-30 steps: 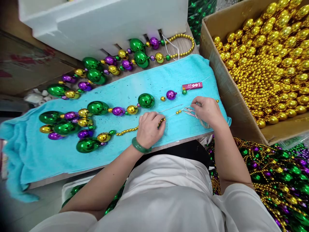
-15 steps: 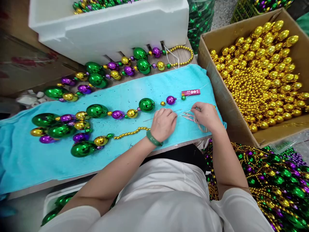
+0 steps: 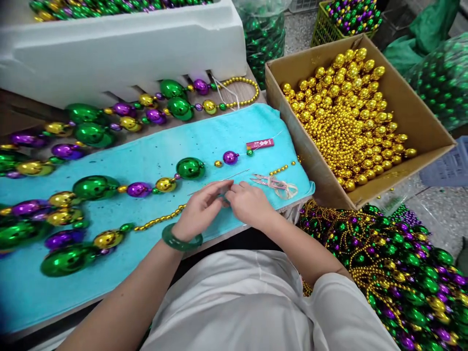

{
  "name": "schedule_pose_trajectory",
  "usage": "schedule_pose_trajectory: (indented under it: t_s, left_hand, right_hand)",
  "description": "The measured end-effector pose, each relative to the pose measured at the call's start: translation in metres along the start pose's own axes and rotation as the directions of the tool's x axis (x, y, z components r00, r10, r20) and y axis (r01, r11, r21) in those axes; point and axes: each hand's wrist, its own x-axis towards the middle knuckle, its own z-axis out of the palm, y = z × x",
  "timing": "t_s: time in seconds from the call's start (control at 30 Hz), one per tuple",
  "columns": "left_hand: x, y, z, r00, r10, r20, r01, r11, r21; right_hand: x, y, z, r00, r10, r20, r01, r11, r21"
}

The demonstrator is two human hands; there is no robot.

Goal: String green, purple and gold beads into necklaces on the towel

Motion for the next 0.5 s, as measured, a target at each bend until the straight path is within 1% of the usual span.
schedule_pose_trajectory:
  t_s: [0.07,0.13,0.17,0.23,0.3,0.33,0.4,0.47,0.5]
  left_hand:
    - [0.006,-0.002,0.004,1.0,0.009,-0.007,-0.008,0.997,0.073]
    - [0.009,-0.001,0.006,0.999,0.032,-0.02,-0.028,0.988,0.153]
    - [0.009,0.001,0.006,0.999,0.046,-0.025,-0.04,0.982,0.185]
    - [0.009,0.003,0.008,0.997,0.062,-0.035,-0.053,0.971,0.231]
    - [0.009,0.005,0.01,0.997,0.056,-0.049,-0.042,0.968,0.248]
    - [0.01,0.004,0.011,0.997,0.045,-0.059,-0.03,0.97,0.243]
    - [0.012,0.003,0.013,0.996,-0.009,-0.086,0.023,0.986,0.164]
    - [0.013,0.001,0.012,0.986,-0.134,-0.099,0.13,0.99,-0.046]
    - [0.014,0.001,0.01,0.972,-0.217,-0.089,0.198,0.963,-0.183]
  right_hand:
    - [-0.007,0.009,-0.007,0.999,-0.029,-0.038,0.032,0.998,0.06]
    - [-0.017,0.027,-0.019,0.99,-0.003,-0.138,0.018,0.994,0.109]
    - [-0.022,0.038,-0.026,0.979,0.042,-0.2,-0.019,0.993,0.118]
    - [-0.031,0.064,-0.038,0.931,0.183,-0.317,-0.158,0.982,0.102]
    - [-0.038,0.089,-0.046,0.882,0.289,-0.373,-0.286,0.956,0.064]
    - [-0.041,0.099,-0.048,0.874,0.31,-0.375,-0.317,0.947,0.045]
    - [-0.044,0.113,-0.048,0.879,0.313,-0.359,-0.326,0.945,0.027]
    - [-0.046,0.119,-0.046,0.885,0.293,-0.361,-0.303,0.953,0.032]
    - [-0.046,0.12,-0.045,0.882,0.287,-0.374,-0.294,0.955,0.039]
